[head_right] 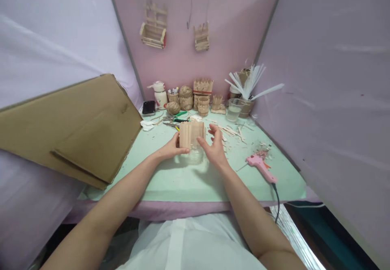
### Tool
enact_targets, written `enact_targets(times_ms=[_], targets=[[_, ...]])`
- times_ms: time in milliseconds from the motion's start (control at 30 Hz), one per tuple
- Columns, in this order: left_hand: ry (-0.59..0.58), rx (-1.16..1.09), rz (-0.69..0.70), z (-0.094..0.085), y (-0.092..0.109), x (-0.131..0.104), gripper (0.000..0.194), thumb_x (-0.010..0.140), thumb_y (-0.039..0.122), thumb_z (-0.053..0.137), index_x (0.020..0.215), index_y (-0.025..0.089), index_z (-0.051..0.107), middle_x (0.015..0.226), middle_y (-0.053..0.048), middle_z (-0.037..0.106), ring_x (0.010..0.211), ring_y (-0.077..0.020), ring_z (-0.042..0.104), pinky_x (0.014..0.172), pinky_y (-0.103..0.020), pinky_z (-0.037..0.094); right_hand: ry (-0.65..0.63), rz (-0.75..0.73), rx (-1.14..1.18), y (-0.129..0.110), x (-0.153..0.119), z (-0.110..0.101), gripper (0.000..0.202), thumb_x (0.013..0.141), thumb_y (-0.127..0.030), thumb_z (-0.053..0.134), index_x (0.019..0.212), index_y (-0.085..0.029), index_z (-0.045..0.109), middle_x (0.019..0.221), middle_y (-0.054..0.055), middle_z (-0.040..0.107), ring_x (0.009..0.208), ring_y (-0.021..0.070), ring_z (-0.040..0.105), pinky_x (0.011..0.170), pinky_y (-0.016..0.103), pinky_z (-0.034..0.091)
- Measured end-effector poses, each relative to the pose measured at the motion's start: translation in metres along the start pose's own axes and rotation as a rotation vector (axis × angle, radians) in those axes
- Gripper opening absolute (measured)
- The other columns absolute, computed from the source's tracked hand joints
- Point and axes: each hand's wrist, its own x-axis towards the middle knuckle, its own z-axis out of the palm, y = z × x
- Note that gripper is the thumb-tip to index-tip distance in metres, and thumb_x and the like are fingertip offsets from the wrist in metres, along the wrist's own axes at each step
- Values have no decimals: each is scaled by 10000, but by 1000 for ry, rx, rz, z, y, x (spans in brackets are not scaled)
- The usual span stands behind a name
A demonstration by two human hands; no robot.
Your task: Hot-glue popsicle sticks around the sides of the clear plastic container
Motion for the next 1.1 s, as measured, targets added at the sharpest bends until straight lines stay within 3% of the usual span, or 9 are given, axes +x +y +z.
enact_targets(times_ms=[100, 200, 400, 500, 667, 900, 1100], targets=[[79, -34, -28, -2, -2, 1, 1073, 555, 421, 905, 1411, 153, 316, 1383, -216, 535, 1265, -360, 547, 1042, -518, 458, -85, 182, 131, 11, 4, 15, 902, 716, -647, 681, 1439, -247, 320, 1535, 174, 338, 1371, 301, 429, 1105, 508, 388], [127, -47, -33, -3, -4, 2, 1081, 565, 433, 899, 1420, 145, 302, 1369, -219, 549, 1251, -365, 560, 1030, -526, 468, -140, 258, 186, 19, 5, 23, 1019, 701, -642, 706, 1509, -232, 240, 1535, 181, 347, 1385, 292, 432, 1144, 485, 356], [146, -71, -30, -3, -8, 5, 1031, 584, 459, 886, 1392, 131, 336, 1317, -212, 595, 1233, -358, 575, 1034, -521, 464, -212, 235, 233, 29, 3, 23, 1078, 689, -597, 741, 1534, -186, 212, 1523, 178, 407, 1406, 284, 426, 1189, 464, 296], [136, -102, -32, -3, -10, 6, 997, 591, 477, 885, 1374, 153, 361, 1291, -192, 620, 1208, -345, 597, 1025, -508, 471, -220, 226, 230, 29, 2, 23, 1011, 699, -582, 735, 1508, -200, 265, 1534, 160, 406, 1420, 282, 407, 1199, 465, 275], [94, -30, -29, -3, -11, 4, 961, 594, 480, 880, 1356, 164, 388, 1262, -179, 627, 1181, -334, 607, 1008, -499, 472, -133, 217, 239, 26, 4, 24, 849, 730, -601, 690, 1431, -239, 375, 1510, 126, 451, 1383, 280, 449, 1168, 478, 325], [35, 69, -4, 0, -15, 2, 988, 611, 469, 872, 1391, 156, 351, 1300, -188, 585, 1217, -333, 571, 1006, -480, 473, -19, 223, 228, 18, 6, 24, 801, 754, -599, 659, 1408, -217, 397, 1427, 147, 531, 1297, 288, 531, 1101, 464, 410], [6, 83, 15, 1, -14, 0, 962, 653, 457, 852, 1403, 170, 323, 1293, -175, 580, 1226, -312, 561, 1004, -459, 479, 19, 220, 214, 15, 5, 26, 796, 732, -589, 670, 1381, -214, 404, 1430, 142, 513, 1289, 293, 522, 1105, 482, 401]])
